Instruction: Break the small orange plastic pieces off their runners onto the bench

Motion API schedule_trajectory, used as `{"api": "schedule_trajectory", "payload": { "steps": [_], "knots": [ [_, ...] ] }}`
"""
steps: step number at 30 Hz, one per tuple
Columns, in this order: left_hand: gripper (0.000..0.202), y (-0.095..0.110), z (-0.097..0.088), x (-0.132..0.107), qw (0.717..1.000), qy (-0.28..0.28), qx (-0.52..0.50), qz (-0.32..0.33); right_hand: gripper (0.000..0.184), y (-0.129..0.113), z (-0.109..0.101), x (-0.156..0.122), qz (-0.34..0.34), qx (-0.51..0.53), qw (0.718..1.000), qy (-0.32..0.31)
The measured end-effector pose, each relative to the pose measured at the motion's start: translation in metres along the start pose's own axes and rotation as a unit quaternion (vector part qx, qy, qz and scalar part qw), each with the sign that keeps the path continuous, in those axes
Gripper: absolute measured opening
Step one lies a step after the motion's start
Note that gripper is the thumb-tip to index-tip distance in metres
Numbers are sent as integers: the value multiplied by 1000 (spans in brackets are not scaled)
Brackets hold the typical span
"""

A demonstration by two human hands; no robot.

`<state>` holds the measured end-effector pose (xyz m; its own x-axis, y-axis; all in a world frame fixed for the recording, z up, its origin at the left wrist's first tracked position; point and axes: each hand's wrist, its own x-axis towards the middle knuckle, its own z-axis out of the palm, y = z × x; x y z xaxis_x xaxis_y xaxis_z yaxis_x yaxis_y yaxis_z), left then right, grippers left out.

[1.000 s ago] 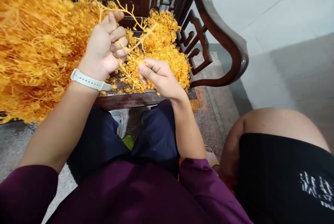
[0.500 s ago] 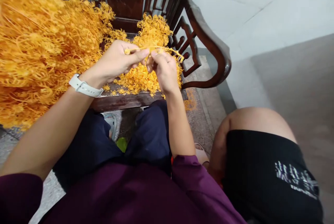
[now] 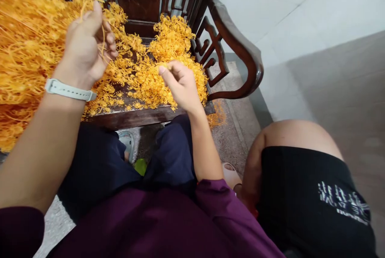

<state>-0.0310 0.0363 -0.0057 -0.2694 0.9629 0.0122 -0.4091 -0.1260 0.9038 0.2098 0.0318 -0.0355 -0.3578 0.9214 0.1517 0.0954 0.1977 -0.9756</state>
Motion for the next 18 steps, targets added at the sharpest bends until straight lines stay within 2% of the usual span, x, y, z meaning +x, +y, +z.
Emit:
{"api": "schedule_trajectory", "payload": {
  "steps": [3,5,7,9,11,15,18],
  "knots": [
    [39,-3,5,-8,998,-21,58,14,25,38,-19,26,-23,-81,995,45],
    [38,-11,11,-11,995,-33,89,16,32,61,-31,39,-30,-116,992,41],
    [41,-19,15,-11,993,-57,99,-11,36,73,-36,45,-48,-138,989,34],
    [44,-27,19,-10,991,-84,87,-54,31,70,-34,42,-82,-144,986,33],
    [43,-33,22,-10,990,-98,57,-84,34,55,-26,32,-108,-136,985,5],
    [36,-38,32,-16,988,-109,-23,-104,47,22,0,6,-93,-146,974,-148],
    [29,-34,35,-20,986,-129,-41,-101,48,11,14,-6,-96,-137,964,-206]
  ]
}}
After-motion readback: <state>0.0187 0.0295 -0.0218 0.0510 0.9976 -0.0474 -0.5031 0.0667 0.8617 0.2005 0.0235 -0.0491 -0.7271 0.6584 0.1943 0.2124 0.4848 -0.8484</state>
